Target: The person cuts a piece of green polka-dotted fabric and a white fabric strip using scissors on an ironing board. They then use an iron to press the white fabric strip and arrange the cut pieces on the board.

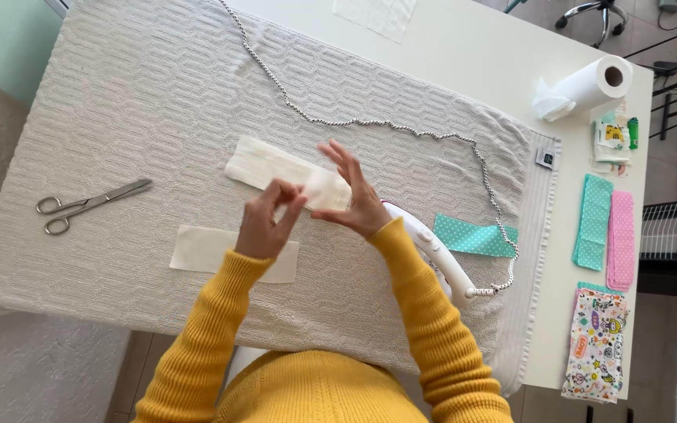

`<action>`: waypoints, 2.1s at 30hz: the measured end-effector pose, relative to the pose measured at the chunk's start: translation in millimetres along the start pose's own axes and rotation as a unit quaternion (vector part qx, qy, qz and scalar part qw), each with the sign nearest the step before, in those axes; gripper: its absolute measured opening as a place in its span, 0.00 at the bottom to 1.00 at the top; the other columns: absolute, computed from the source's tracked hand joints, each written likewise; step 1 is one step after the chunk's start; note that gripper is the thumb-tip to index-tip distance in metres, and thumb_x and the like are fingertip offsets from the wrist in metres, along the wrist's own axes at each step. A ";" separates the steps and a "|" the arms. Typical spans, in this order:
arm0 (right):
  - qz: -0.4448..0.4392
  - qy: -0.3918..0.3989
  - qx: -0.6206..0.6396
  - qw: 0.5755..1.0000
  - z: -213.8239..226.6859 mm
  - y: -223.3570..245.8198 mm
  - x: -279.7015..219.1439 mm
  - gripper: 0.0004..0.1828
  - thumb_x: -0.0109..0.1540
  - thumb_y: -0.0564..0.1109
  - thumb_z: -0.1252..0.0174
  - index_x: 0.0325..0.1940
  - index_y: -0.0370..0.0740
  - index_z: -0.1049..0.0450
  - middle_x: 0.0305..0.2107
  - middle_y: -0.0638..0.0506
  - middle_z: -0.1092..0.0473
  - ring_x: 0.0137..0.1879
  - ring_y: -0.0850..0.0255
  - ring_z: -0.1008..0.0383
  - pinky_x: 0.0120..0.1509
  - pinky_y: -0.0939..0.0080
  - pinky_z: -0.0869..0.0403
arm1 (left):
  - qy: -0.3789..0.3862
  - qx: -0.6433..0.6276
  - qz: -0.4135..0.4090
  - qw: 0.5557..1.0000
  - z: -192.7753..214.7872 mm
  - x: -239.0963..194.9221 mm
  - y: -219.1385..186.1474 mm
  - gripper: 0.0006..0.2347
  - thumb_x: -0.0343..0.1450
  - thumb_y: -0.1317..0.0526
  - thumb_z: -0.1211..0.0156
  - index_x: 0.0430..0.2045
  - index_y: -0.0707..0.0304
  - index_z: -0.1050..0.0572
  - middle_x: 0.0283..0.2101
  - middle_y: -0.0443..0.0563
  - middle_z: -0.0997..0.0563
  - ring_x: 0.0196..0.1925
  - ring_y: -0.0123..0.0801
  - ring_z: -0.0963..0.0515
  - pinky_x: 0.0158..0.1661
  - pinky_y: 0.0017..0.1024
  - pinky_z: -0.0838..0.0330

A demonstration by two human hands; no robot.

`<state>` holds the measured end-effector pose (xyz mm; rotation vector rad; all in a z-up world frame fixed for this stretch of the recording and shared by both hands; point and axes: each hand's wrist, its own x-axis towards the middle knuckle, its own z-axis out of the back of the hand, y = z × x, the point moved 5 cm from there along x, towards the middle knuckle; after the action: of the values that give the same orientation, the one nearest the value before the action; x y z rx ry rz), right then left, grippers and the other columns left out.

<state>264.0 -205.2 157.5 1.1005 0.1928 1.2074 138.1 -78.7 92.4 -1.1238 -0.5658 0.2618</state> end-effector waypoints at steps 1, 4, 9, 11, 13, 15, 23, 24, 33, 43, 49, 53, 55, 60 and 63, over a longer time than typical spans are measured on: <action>0.000 0.000 -0.002 1.000 8.7 -5.3 -5.4 0.57 0.50 0.52 0.27 0.75 0.30 0.51 0.65 0.34 0.39 0.68 0.40 0.38 0.69 0.42 0.36 | 0.000 -0.002 -0.001 1.000 -2.3 -5.1 -7.2 0.06 0.77 0.63 0.41 0.33 0.67 0.27 0.35 0.50 0.18 0.36 0.29 0.17 0.41 0.24 0.22; -0.097 0.145 0.130 0.976 17.6 -16.8 -31.0 0.54 0.50 0.53 0.25 0.74 0.36 0.44 0.66 0.39 0.38 0.64 0.51 0.30 0.68 0.51 0.29 | 0.063 -0.267 0.141 0.951 -15.6 -20.0 -13.5 0.06 0.79 0.63 0.43 0.39 0.69 0.29 0.34 0.54 0.22 0.35 0.30 0.25 0.36 0.23 0.30; -0.348 0.266 0.158 0.885 5.9 -26.5 -145.0 0.31 0.54 0.53 0.28 0.56 0.36 0.26 0.43 0.49 0.19 0.48 0.63 0.18 0.56 0.62 0.20 | 0.012 -0.541 0.237 0.807 -40.8 -56.6 16.6 0.07 0.78 0.60 0.51 0.42 0.64 0.36 0.42 0.54 0.20 0.45 0.33 0.16 0.50 0.34 0.18; -0.388 0.254 0.106 0.880 2.4 -18.6 -176.3 0.29 0.55 0.52 0.28 0.54 0.35 0.25 0.40 0.46 0.20 0.45 0.61 0.19 0.53 0.60 0.20 | 0.000 -0.523 0.274 0.807 -60.3 -90.9 44.5 0.07 0.78 0.60 0.50 0.41 0.64 0.36 0.41 0.53 0.20 0.44 0.32 0.16 0.48 0.34 0.18; -0.428 0.241 0.054 0.869 -0.7 -16.6 -201.7 0.27 0.56 0.51 0.28 0.53 0.35 0.24 0.37 0.44 0.20 0.43 0.59 0.20 0.49 0.59 0.21 | -0.012 -0.504 0.312 0.805 -78.7 -125.1 74.7 0.06 0.78 0.60 0.50 0.41 0.63 0.36 0.40 0.52 0.21 0.43 0.31 0.16 0.47 0.34 0.18; -0.522 0.194 -0.058 0.829 0.3 -25.4 -224.6 0.26 0.56 0.50 0.28 0.52 0.36 0.25 0.35 0.42 0.22 0.39 0.56 0.20 0.43 0.56 0.21 | -0.035 -0.414 0.339 0.844 -88.6 -157.2 109.3 0.07 0.78 0.61 0.49 0.41 0.64 0.36 0.40 0.50 0.22 0.43 0.28 0.18 0.46 0.31 0.18; -0.327 0.019 -0.267 0.906 51.2 13.6 -224.3 0.19 0.56 0.48 0.30 0.48 0.41 0.25 0.39 0.47 0.21 0.43 0.56 0.20 0.49 0.56 0.22 | -0.030 -0.220 0.307 0.925 -66.8 -107.1 63.9 0.12 0.75 0.66 0.42 0.49 0.66 0.36 0.43 0.57 0.18 0.41 0.29 0.18 0.42 0.25 0.21; -0.203 -0.063 -0.342 0.916 70.4 44.2 -204.8 0.18 0.56 0.47 0.31 0.47 0.40 0.25 0.42 0.47 0.23 0.49 0.52 0.22 0.54 0.53 0.23 | 0.013 -0.133 0.350 0.927 -63.0 -97.2 51.2 0.16 0.71 0.67 0.40 0.51 0.63 0.37 0.43 0.59 0.16 0.37 0.30 0.16 0.37 0.26 0.19; -0.485 0.153 -0.188 0.841 112.3 -61.3 -187.4 0.27 0.65 0.62 0.41 0.41 0.32 0.27 0.22 0.42 0.26 0.25 0.52 0.24 0.32 0.49 0.25 | 0.086 0.109 0.090 0.986 -60.0 -73.0 56.3 0.04 0.70 0.71 0.38 0.31 0.63 0.16 0.39 0.51 0.14 0.34 0.35 0.14 0.38 0.29 0.18; -0.371 0.236 -0.240 0.865 27.6 7.4 -247.5 0.29 0.65 0.64 0.44 0.44 0.30 0.30 0.18 0.36 0.25 0.21 0.48 0.22 0.29 0.49 0.24 | 0.049 0.121 0.063 0.989 -56.7 -74.2 60.8 0.09 0.67 0.72 0.35 0.40 0.66 0.18 0.45 0.56 0.16 0.44 0.40 0.16 0.48 0.34 0.21; -0.401 0.142 -0.231 0.875 34.2 3.0 -237.3 0.28 0.64 0.62 0.45 0.40 0.31 0.32 0.18 0.34 0.26 0.24 0.45 0.20 0.28 0.47 0.23 | 0.073 0.088 0.071 0.991 -56.3 -76.2 61.2 0.11 0.66 0.72 0.34 0.42 0.66 0.19 0.47 0.55 0.18 0.42 0.40 0.16 0.44 0.32 0.20; -0.353 0.201 -0.213 0.888 12.0 16.0 -233.3 0.27 0.66 0.62 0.45 0.41 0.31 0.31 0.19 0.35 0.25 0.24 0.46 0.20 0.30 0.47 0.22 | 0.069 0.084 0.065 0.992 -53.5 -71.6 60.1 0.12 0.66 0.73 0.34 0.43 0.65 0.19 0.46 0.55 0.17 0.41 0.38 0.16 0.43 0.31 0.20; -0.351 0.208 -0.219 0.886 8.4 17.6 -223.4 0.27 0.66 0.62 0.46 0.41 0.31 0.31 0.18 0.36 0.25 0.24 0.46 0.20 0.31 0.47 0.22 | 0.069 0.082 0.065 0.992 -52.7 -69.9 59.3 0.12 0.66 0.73 0.35 0.43 0.65 0.19 0.46 0.55 0.17 0.40 0.38 0.16 0.43 0.32 0.21; -0.367 0.198 -0.197 0.887 3.1 16.4 -208.0 0.27 0.65 0.62 0.45 0.44 0.31 0.30 0.19 0.36 0.25 0.22 0.46 0.20 0.31 0.46 0.22 | 0.089 0.052 0.130 0.986 -51.0 -69.4 62.7 0.12 0.68 0.73 0.36 0.45 0.64 0.19 0.46 0.53 0.17 0.34 0.36 0.16 0.40 0.29 0.20; -0.333 0.225 -0.228 0.887 -13.9 16.7 -206.1 0.27 0.66 0.62 0.45 0.38 0.31 0.30 0.19 0.36 0.25 0.24 0.48 0.21 0.31 0.47 0.21 | 0.063 0.079 0.048 0.994 -50.2 -71.8 64.4 0.13 0.67 0.73 0.36 0.45 0.65 0.19 0.48 0.54 0.18 0.43 0.36 0.16 0.44 0.28 0.19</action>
<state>160.5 -366.4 78.6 0.2713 0.5633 0.7945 111.3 -124.4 -2.6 -1.0076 -0.3738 0.3114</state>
